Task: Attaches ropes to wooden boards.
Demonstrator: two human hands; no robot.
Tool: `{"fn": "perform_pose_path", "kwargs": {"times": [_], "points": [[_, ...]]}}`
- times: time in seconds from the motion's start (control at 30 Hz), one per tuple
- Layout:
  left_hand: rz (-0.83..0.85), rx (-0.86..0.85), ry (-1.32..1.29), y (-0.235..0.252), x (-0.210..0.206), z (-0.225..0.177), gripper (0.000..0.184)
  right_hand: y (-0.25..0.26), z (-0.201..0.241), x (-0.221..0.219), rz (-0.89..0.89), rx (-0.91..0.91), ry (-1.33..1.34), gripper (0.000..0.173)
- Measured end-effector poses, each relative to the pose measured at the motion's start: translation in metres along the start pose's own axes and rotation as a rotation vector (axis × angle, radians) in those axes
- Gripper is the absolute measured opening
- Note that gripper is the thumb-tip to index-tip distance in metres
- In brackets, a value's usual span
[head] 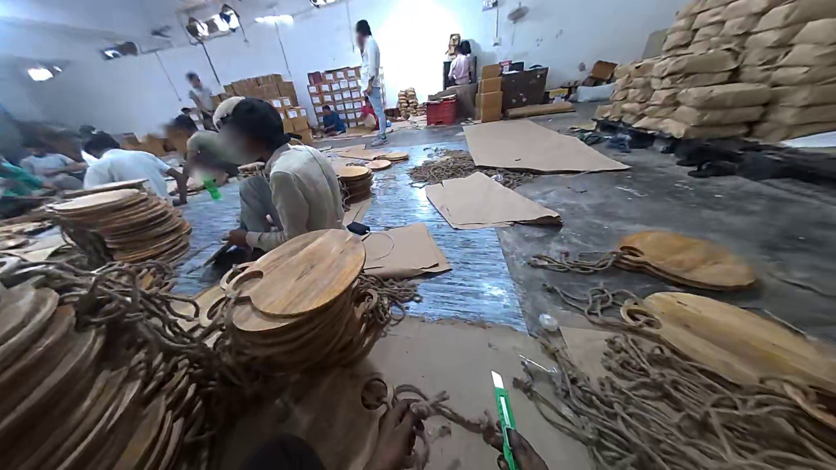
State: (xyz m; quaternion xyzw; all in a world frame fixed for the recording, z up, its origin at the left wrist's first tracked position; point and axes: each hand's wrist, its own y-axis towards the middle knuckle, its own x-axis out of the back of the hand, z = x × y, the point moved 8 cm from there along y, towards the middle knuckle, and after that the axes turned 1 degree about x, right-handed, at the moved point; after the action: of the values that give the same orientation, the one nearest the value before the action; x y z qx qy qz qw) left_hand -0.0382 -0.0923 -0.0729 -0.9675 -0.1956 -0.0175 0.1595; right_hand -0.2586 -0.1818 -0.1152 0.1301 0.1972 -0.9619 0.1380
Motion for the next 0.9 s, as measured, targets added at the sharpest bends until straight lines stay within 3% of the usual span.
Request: {"fn": "perform_pose_path", "kwargs": {"times": [0.43,0.53,0.8,0.9], "points": [[0.054,-0.130,-0.140,-0.015,0.005,-0.016,0.026,-0.036,-0.015,-0.012,0.013,-0.079,-0.119,0.037],[0.074,-0.188,-0.100,-0.017,0.001,-0.024,0.019,-0.038,-0.018,-0.018,0.049,-0.056,-0.106,0.039],[0.028,-0.163,0.074,-0.020,-0.005,-0.019,0.024,-0.051,-0.026,-0.030,0.169,-0.096,-0.155,0.034],[0.029,-0.242,0.117,-0.022,-0.007,-0.022,0.025,-0.048,-0.029,-0.026,0.157,-0.103,-0.142,0.035]]}}
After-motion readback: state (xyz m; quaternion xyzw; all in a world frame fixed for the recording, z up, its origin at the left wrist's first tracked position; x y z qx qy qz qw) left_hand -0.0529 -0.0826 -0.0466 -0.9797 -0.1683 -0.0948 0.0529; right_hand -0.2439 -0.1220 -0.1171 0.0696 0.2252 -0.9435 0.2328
